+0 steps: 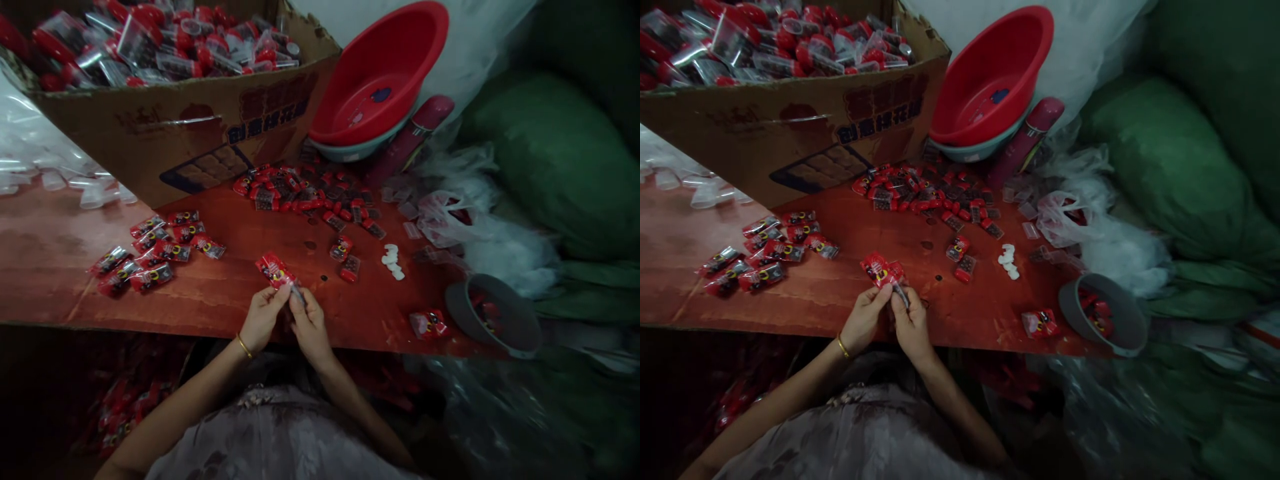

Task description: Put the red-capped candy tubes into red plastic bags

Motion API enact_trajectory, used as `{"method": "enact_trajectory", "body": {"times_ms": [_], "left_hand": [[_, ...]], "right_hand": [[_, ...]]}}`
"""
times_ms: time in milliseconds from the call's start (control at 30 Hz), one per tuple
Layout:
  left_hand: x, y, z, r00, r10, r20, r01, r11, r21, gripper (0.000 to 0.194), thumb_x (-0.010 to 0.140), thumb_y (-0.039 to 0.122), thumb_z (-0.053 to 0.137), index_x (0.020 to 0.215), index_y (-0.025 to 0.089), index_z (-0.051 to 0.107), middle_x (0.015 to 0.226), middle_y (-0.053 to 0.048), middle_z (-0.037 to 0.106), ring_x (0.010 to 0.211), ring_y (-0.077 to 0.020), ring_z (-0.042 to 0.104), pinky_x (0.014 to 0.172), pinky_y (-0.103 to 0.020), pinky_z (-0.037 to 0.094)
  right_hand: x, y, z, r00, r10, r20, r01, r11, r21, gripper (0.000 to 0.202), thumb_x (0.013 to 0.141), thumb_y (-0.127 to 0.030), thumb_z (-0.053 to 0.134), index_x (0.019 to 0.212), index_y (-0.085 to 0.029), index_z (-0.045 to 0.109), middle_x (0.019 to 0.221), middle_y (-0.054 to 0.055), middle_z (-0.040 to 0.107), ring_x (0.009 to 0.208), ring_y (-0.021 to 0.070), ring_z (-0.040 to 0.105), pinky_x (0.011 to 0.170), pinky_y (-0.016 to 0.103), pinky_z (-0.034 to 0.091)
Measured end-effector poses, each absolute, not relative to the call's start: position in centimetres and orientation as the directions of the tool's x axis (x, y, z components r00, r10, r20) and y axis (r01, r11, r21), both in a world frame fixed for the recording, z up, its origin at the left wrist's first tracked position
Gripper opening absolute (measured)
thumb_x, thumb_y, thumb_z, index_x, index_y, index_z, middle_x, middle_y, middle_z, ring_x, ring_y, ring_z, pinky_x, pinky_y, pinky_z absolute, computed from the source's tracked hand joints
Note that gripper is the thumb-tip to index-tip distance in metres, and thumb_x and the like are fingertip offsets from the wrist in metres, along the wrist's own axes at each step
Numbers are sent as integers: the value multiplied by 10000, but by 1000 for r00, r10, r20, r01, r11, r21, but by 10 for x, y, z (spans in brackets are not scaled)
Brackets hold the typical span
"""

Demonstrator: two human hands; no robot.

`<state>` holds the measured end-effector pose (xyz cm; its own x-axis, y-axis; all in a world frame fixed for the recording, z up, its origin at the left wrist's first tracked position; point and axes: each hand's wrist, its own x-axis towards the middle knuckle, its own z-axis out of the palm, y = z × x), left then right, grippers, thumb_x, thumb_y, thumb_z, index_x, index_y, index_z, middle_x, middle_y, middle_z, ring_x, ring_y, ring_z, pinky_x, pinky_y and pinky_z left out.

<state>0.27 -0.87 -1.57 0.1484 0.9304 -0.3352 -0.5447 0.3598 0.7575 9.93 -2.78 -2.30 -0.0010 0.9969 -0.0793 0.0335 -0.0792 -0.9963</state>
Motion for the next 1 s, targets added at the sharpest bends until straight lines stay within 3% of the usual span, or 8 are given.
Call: {"method": "enact_trajectory", "body": {"times_ms": [100,267,367,467,567,733,900,1000], "left_hand": [[4,-12,-15,183,927,-327,-522,373,767,370,659,493,699,758,137,684,501,21,595,386,-86,480,425,-217,410],[-4,-2,-3,42,953,-301,-582,268,768,330,646,417,731,805,129,711,788,-63,715,741,-159,636,771,-279,484],[-8,2,-3,64,952,-299,-512,289,809,269,625,331,756,802,132,721,815,-65,725,758,-167,640,806,-292,474],[-8,2,-6,130,953,-274,-457,303,836,219,630,289,751,785,137,726,821,-60,725,756,-163,636,784,-279,476],[-7,2,-5,138,953,-270,-457,303,836,234,619,293,760,783,131,722,822,-62,719,747,-160,633,766,-272,485],[-5,0,-2,208,933,-292,-530,359,768,423,728,473,636,952,116,681,509,13,571,399,-99,501,428,-226,429],[3,-8,-6,167,934,-317,-582,353,732,436,709,479,656,960,123,661,509,48,498,348,-61,421,319,-185,337],[-1,-9,-5,157,930,-332,-592,358,722,395,689,467,682,886,125,667,482,62,457,350,-58,393,327,-189,345]], "right_hand": [[103,-25,-22,-12,998,-56,89,-55,-995,280,878,-472,421,849,-207,506,588,-51,423,504,95,403,477,207,362],[108,-22,-15,-125,990,59,287,93,-954,199,892,-381,426,912,-209,524,690,-20,521,609,118,485,562,223,390],[108,-23,-10,-162,981,105,333,154,-930,171,894,-336,418,945,-208,518,774,1,565,674,130,524,622,234,415],[109,-22,-6,-162,980,118,351,169,-921,164,884,-337,432,917,-204,522,793,10,572,702,136,535,655,241,425],[109,-22,-7,-128,990,65,296,101,-950,189,875,-382,445,873,-207,514,699,-12,531,615,120,505,586,227,419],[106,-23,-15,-181,982,-63,2,-64,-998,301,885,-458,394,1062,-219,440,643,-55,481,428,79,408,455,217,401],[102,-22,-14,-48,999,7,210,17,-978,228,902,-402,381,982,-216,485,645,-30,519,469,82,457,455,207,391],[100,-17,-14,-96,995,-14,181,3,-983,228,881,-407,419,989,-220,492,689,-19,561,458,78,470,426,200,398]]}}
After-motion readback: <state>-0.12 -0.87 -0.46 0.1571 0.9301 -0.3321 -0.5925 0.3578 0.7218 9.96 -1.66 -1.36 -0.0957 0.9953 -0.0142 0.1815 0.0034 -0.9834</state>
